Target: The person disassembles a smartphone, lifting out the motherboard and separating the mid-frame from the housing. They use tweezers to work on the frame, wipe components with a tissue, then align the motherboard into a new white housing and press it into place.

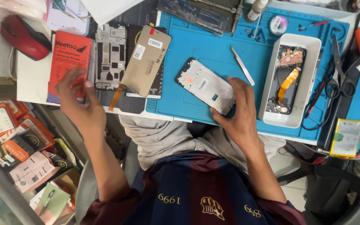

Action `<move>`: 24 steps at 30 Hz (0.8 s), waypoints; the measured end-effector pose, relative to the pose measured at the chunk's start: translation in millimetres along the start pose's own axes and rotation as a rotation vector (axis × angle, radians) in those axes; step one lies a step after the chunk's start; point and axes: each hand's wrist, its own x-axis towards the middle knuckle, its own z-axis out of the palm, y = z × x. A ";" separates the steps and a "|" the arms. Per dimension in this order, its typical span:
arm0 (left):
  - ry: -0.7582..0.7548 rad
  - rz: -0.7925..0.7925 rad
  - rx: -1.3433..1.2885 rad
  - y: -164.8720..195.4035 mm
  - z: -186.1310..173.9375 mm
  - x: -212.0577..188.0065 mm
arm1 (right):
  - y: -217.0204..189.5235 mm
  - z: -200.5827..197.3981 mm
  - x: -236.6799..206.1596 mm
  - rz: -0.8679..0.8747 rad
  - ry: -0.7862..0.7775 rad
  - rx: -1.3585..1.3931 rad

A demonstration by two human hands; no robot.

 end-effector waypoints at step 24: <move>0.199 0.143 -0.616 73.2 -0.8 -7.2 | 14.7 -8.8 1.1 0.547 0.193 0.578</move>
